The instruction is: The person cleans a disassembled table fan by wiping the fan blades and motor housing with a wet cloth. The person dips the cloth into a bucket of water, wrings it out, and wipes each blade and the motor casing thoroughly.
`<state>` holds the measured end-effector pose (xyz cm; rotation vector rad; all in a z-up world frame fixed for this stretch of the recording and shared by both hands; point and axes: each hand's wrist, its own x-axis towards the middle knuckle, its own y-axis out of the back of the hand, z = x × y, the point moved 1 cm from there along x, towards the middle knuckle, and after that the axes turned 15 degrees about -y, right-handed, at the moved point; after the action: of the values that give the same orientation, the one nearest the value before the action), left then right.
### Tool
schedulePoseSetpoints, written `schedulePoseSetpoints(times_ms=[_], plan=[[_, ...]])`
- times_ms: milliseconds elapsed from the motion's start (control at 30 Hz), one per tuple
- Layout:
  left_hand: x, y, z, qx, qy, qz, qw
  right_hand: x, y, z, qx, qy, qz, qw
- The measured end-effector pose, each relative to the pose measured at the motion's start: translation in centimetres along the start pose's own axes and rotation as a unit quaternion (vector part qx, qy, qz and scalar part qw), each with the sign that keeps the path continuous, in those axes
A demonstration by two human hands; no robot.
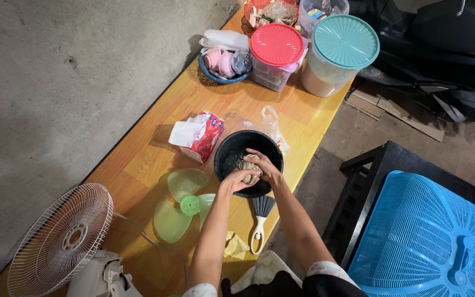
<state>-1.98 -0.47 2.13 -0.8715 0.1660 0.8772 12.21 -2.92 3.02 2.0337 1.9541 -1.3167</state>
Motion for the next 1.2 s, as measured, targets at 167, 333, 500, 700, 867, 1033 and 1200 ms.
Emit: schedulePoseSetpoints(times_ms=[167,333,500,700,867,1033,1200], plan=[[2.0,0.4,-1.2,0.185,-0.08,-0.01,0.979,1.1,0.0,-0.5,-0.063,0.004,0.078,0.995],[2.8,0.2,-1.1,0.474,-0.196,0.109,0.851,2.5,-1.0,-0.4,-0.225,0.084,0.173,0.955],[2.6,-0.2,-1.4,0.56,-0.221,0.13,0.788,3.6,-1.7,0.0,-0.358,0.109,0.336,0.864],[2.2,0.2,-1.1,0.557,-0.228,0.133,0.788,3.2,-2.1,-0.4,-0.354,0.094,0.274,0.889],[1.6,0.7,1.3,0.244,-0.077,-0.044,0.966,-0.4,-0.3,-2.5,-0.079,0.005,-0.04,0.996],[-0.1,-1.3,2.6,0.018,0.059,-0.143,0.988,-2.5,-2.3,-3.3,0.018,0.079,-0.222,0.972],[1.0,-0.8,1.1,0.002,0.018,-0.091,0.996,-2.1,-3.2,-4.1,-0.067,0.059,-0.088,0.992]])
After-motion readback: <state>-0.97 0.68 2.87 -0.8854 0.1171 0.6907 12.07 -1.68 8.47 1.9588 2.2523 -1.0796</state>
